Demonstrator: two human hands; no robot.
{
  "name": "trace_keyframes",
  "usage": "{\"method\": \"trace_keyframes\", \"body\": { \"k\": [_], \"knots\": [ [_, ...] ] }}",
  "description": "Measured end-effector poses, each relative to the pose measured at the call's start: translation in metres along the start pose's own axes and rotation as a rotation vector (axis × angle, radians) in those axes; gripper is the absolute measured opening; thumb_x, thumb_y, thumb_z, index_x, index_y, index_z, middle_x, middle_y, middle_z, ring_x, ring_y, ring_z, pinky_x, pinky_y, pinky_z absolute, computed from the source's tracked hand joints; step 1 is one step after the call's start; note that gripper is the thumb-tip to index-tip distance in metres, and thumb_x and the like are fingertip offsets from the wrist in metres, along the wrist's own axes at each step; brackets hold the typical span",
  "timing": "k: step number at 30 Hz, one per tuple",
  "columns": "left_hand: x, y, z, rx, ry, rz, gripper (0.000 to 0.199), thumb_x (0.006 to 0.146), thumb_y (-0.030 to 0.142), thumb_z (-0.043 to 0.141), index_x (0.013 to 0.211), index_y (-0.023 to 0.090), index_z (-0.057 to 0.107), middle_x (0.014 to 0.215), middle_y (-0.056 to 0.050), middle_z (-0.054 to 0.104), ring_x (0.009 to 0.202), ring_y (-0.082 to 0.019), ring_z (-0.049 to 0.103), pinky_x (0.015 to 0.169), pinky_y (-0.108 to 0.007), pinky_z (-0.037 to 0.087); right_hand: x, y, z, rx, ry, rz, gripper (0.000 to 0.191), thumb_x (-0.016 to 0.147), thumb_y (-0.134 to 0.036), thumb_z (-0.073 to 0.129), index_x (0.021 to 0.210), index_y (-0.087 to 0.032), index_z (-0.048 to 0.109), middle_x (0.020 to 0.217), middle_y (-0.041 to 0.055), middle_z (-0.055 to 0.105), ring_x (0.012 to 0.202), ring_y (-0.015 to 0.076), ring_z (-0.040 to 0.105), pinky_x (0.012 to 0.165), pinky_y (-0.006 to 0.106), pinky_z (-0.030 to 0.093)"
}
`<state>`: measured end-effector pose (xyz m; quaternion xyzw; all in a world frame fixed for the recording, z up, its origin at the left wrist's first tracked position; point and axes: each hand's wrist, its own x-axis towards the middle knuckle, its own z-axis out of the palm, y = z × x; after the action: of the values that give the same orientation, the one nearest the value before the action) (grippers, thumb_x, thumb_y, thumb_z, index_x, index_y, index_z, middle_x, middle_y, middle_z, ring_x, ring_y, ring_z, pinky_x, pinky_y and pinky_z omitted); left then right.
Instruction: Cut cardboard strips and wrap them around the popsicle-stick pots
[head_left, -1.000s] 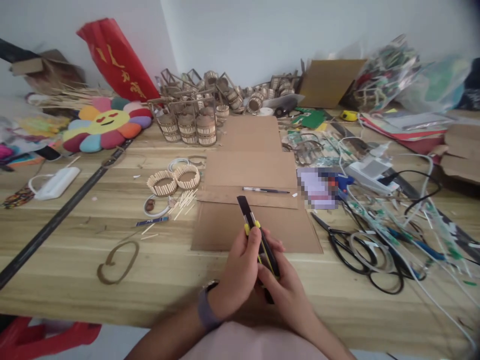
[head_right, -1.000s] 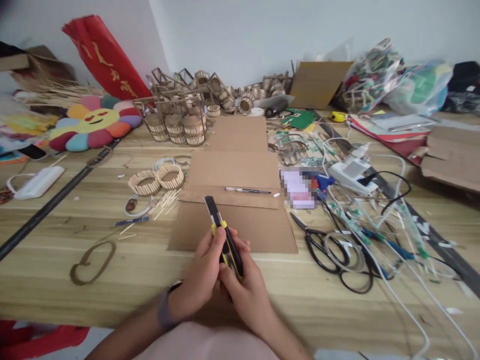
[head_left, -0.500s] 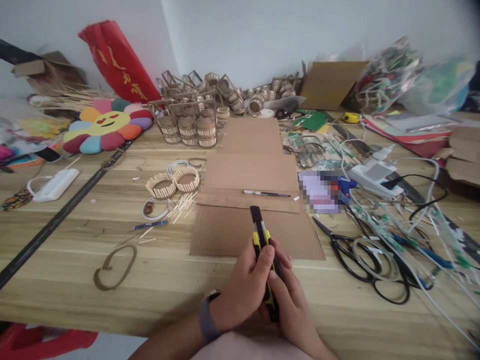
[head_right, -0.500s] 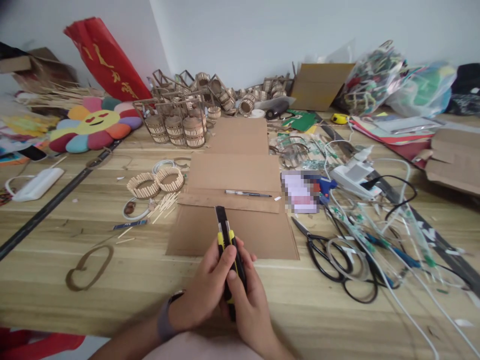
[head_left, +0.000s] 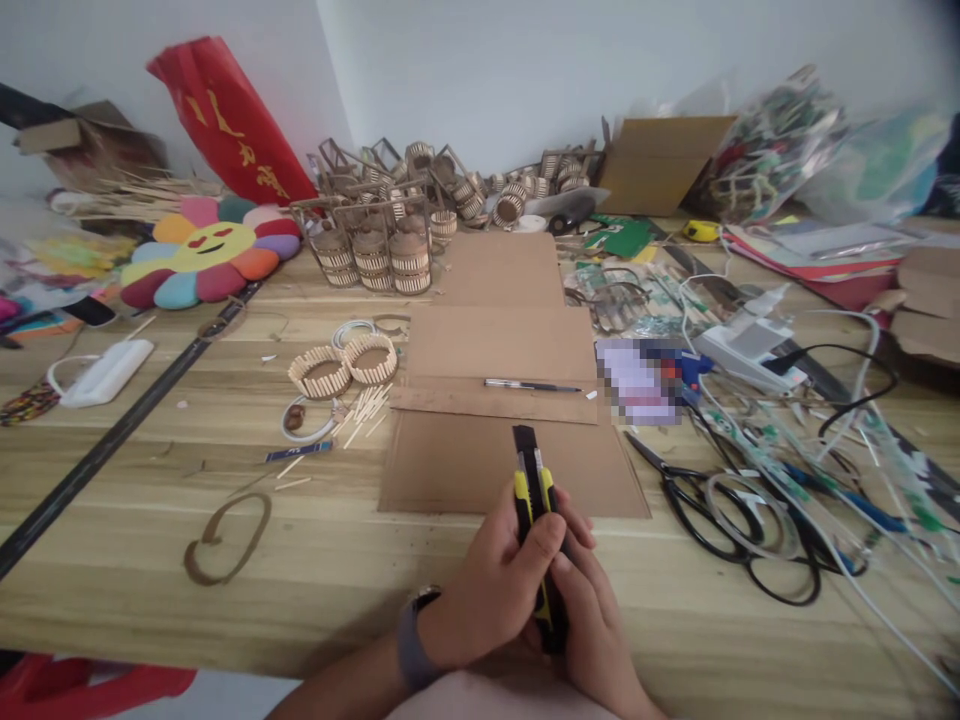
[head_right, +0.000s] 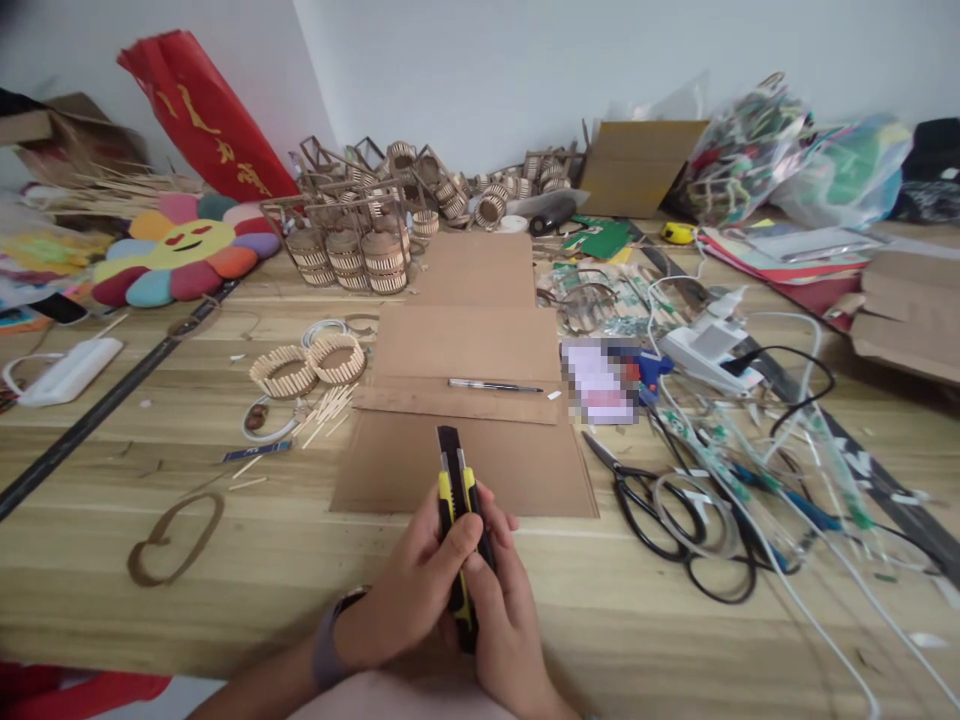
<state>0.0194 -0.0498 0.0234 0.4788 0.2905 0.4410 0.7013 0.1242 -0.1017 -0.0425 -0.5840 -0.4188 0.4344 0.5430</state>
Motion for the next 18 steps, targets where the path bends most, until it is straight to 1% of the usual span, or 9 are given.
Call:
{"method": "trace_keyframes", "body": {
  "k": [5,9,13,16,18],
  "knots": [
    [-0.002,-0.002,-0.002,-0.001,-0.022,-0.009,0.032,0.1,0.046,0.052,0.113,0.017,0.051,0.107,-0.009,0.069,0.098,-0.017,0.063,0.092,-0.033,0.047,-0.001,0.001,0.0,0.058,0.011,0.057,0.05,0.089,-0.056,0.058,0.134,-0.034,0.064,0.146,0.0051,0.057,0.141,0.0313,0.043,0.115,0.053,0.036],
    [-0.002,0.0,-0.002,0.009,-0.042,-0.013,0.031,0.1,0.045,0.053,0.113,0.018,0.05,0.106,-0.008,0.069,0.098,-0.017,0.063,0.092,-0.033,0.047,-0.002,0.002,-0.002,0.066,0.017,0.097,0.049,0.089,-0.057,0.056,0.131,-0.034,0.065,0.146,0.0047,0.057,0.141,0.0313,0.043,0.116,0.054,0.034],
    [0.0,0.003,-0.001,0.01,-0.063,-0.015,0.034,0.098,0.048,0.053,0.113,0.018,0.05,0.104,-0.008,0.069,0.096,-0.017,0.063,0.091,-0.032,0.047,-0.003,0.003,-0.002,0.082,0.004,0.119,0.05,0.089,-0.058,0.054,0.131,-0.033,0.064,0.143,0.0054,0.059,0.137,0.0329,0.048,0.111,0.053,0.042],
    [0.0,0.003,-0.001,0.024,-0.062,-0.032,0.035,0.098,0.05,0.054,0.113,0.019,0.05,0.104,-0.007,0.068,0.096,-0.017,0.062,0.09,-0.031,0.046,-0.005,0.007,-0.002,0.047,0.018,0.092,0.048,0.091,-0.056,0.052,0.132,-0.034,0.062,0.138,0.0057,0.063,0.132,0.0341,0.053,0.102,0.05,0.051],
    [-0.001,0.003,-0.001,0.051,-0.052,-0.044,0.034,0.097,0.049,0.055,0.113,0.019,0.051,0.105,-0.006,0.067,0.096,-0.016,0.061,0.091,-0.031,0.046,-0.006,0.011,-0.002,0.023,-0.051,0.054,0.048,0.093,-0.055,0.049,0.135,-0.035,0.059,0.135,0.0061,0.065,0.127,0.0338,0.057,0.093,0.047,0.056]
  ]
}}
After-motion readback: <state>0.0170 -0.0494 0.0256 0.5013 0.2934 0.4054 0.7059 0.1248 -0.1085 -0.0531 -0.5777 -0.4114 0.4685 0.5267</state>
